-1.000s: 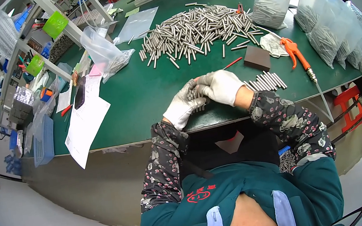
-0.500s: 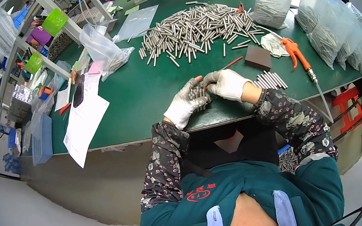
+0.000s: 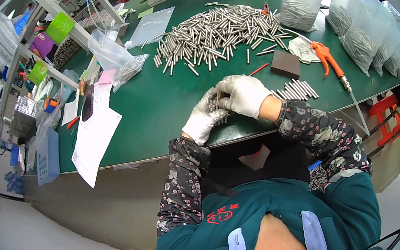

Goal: Organizing and aligning small metal rods into a tray and then bagging them in a manufacturing setting.

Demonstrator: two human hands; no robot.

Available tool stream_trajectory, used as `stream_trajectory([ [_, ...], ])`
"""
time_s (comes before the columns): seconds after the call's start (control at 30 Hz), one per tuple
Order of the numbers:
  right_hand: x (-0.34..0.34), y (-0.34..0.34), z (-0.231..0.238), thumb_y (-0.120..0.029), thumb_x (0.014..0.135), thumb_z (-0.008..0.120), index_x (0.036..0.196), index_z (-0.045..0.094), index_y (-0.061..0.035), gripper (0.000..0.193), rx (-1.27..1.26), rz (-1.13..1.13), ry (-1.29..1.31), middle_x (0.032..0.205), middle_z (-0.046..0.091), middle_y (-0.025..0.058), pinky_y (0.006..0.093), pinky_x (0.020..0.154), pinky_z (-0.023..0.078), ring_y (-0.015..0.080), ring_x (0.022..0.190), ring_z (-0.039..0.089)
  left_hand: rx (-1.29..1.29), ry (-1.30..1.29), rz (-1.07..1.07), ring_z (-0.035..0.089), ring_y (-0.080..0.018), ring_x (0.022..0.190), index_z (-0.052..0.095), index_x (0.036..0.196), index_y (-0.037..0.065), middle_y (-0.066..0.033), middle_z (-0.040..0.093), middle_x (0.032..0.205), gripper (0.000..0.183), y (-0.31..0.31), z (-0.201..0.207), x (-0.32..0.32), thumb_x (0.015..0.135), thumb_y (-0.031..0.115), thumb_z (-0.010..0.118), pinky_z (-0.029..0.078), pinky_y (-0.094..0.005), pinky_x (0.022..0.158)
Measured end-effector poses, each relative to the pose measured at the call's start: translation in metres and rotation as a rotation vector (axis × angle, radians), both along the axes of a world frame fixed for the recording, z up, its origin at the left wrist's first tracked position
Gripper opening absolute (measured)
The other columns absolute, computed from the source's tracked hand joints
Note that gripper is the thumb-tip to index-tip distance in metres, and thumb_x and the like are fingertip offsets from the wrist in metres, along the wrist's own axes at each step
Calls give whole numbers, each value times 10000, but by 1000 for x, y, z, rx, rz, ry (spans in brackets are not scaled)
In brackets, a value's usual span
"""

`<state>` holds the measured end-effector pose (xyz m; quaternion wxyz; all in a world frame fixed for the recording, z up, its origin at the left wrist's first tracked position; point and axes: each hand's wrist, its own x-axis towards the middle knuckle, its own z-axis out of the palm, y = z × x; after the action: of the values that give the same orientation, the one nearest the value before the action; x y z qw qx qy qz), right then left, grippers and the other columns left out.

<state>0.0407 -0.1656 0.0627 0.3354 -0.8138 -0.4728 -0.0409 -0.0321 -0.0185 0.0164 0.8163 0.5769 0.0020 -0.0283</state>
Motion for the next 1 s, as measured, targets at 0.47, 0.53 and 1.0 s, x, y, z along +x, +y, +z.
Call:
stream_trajectory([
  [0.47, 6, 2, 7, -156, 737, 629, 812, 596, -35, 146, 49, -68, 87, 771, 605, 128, 380, 681, 464, 307, 767, 589, 29, 7, 7, 552, -94, 815, 441, 1202, 52, -10, 568, 944, 480, -2, 4, -1, 777, -50, 639, 460, -209, 729],
  [0.53, 13, -4, 17, -102, 770, 620, 819, 573, -18, 108, 190, -97, 172, 749, 597, 105, 322, 658, 465, 232, 711, 586, 171, 25, -31, 542, -87, 811, 477, 1157, 54, -11, 560, 922, 413, -1, 3, -3, 787, -62, 618, 460, -208, 742],
  [1.0, 12, -9, -3, -171, 761, 611, 885, 614, -62, 166, -11, 4, 206, 831, 634, 129, 389, 688, 468, 313, 797, 603, 79, -184, 249, 531, -66, 766, 524, 968, 44, 18, 532, 840, 298, -14, -4, 2, 743, -120, 628, 478, -205, 703],
])
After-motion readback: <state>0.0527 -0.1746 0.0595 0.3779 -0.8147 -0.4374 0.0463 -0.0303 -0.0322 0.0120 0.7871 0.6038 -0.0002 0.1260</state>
